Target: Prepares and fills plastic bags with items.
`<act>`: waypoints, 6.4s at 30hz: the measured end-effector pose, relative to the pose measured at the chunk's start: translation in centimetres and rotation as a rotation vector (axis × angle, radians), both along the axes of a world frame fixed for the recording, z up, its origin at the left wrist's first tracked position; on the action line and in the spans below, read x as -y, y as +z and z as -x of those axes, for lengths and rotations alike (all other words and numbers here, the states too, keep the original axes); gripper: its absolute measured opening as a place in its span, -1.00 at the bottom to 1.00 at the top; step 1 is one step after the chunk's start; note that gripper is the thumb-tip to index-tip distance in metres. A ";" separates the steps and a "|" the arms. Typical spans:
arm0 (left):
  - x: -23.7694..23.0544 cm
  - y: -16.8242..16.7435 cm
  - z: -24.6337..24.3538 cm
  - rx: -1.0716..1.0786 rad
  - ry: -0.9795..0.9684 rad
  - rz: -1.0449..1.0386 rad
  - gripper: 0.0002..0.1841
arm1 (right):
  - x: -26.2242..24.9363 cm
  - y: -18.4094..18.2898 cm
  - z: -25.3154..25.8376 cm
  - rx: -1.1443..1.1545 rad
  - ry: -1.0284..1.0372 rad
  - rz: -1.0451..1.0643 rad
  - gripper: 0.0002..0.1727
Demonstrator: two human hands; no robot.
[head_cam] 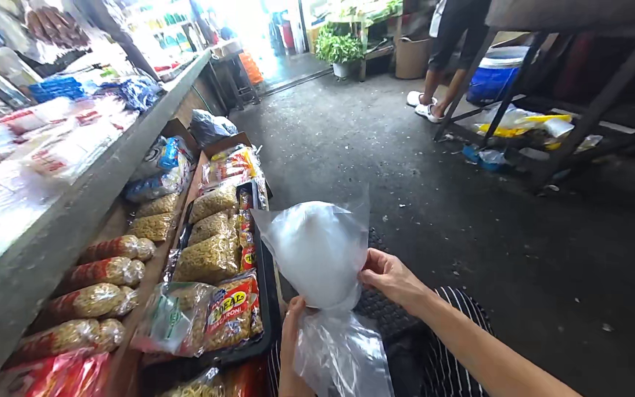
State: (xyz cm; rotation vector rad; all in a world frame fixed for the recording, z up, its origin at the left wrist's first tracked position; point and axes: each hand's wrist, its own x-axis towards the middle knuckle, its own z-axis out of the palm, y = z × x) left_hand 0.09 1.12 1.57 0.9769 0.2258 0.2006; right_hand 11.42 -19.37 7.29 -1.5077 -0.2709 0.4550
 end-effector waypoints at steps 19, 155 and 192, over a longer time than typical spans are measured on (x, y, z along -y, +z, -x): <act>-0.9 4.8 -0.8 -0.038 -0.137 -0.789 -0.15 | -1.2 -2.9 -1.5 0.356 0.251 -0.034 0.39; 3.5 13.7 2.8 0.431 0.188 -0.616 -0.80 | 2.8 7.3 4.1 0.708 -0.015 -0.174 -0.83; 2.3 13.0 2.7 0.486 -0.057 -1.033 -0.82 | 3.0 7.2 4.4 0.833 0.311 -0.132 -0.69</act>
